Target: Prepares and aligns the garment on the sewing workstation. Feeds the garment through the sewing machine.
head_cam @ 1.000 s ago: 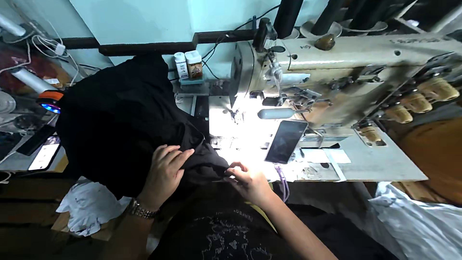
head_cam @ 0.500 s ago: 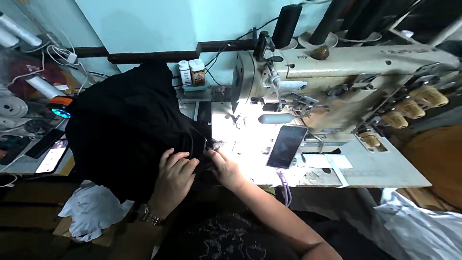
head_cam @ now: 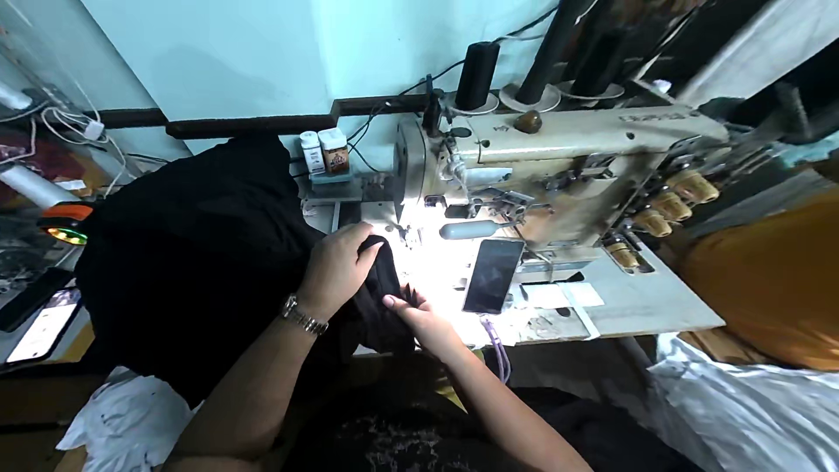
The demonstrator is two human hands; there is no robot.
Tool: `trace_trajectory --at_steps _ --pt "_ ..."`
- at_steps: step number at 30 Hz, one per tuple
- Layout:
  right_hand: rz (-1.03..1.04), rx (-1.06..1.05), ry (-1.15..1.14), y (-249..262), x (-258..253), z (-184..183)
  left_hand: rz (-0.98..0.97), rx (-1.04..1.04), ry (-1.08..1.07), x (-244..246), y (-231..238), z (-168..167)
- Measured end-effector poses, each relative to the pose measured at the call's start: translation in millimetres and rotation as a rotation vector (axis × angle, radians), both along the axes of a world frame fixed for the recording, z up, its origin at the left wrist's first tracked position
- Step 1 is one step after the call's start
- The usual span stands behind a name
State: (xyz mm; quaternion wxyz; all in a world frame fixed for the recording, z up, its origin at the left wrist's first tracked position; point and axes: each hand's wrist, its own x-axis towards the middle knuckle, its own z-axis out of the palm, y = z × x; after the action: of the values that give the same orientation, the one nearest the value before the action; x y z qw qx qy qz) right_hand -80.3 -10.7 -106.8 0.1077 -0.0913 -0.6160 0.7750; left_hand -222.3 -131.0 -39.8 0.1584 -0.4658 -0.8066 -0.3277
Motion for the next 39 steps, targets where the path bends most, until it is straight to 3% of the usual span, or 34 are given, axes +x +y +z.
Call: trace_trajectory --at_steps 3,6,8,11,15,20,25,34,39 --pt "-0.150 0.031 0.067 8 5 -17 0.082 -0.288 -0.075 -13 31 4" --pt "-0.226 0.258 0.160 23 10 -26 0.113 -0.474 -0.189 -28 60 -9" --pt "-0.291 0.525 0.157 35 13 -26 0.125 -0.481 -0.206 -32 75 -16" --pt "-0.351 0.848 0.074 50 10 -23 0.109 -0.328 -0.116 -37 91 -25" --pt "-0.329 1.038 -0.138 53 -6 -6 0.154 -0.349 -0.089 -50 109 -29" --pt "-0.278 1.085 -0.270 45 -7 7 0.172 -0.397 -0.183 -59 114 -26" --pt "-0.281 1.087 -0.265 44 -5 8 0.125 -0.359 -0.112 -63 114 -33" --pt "-0.286 1.142 -0.295 41 -16 12 0.125 -0.351 -0.202 -62 118 -20" --pt "-0.351 1.157 -0.169 33 4 4 0.023 -0.396 -0.162 -62 111 -24"
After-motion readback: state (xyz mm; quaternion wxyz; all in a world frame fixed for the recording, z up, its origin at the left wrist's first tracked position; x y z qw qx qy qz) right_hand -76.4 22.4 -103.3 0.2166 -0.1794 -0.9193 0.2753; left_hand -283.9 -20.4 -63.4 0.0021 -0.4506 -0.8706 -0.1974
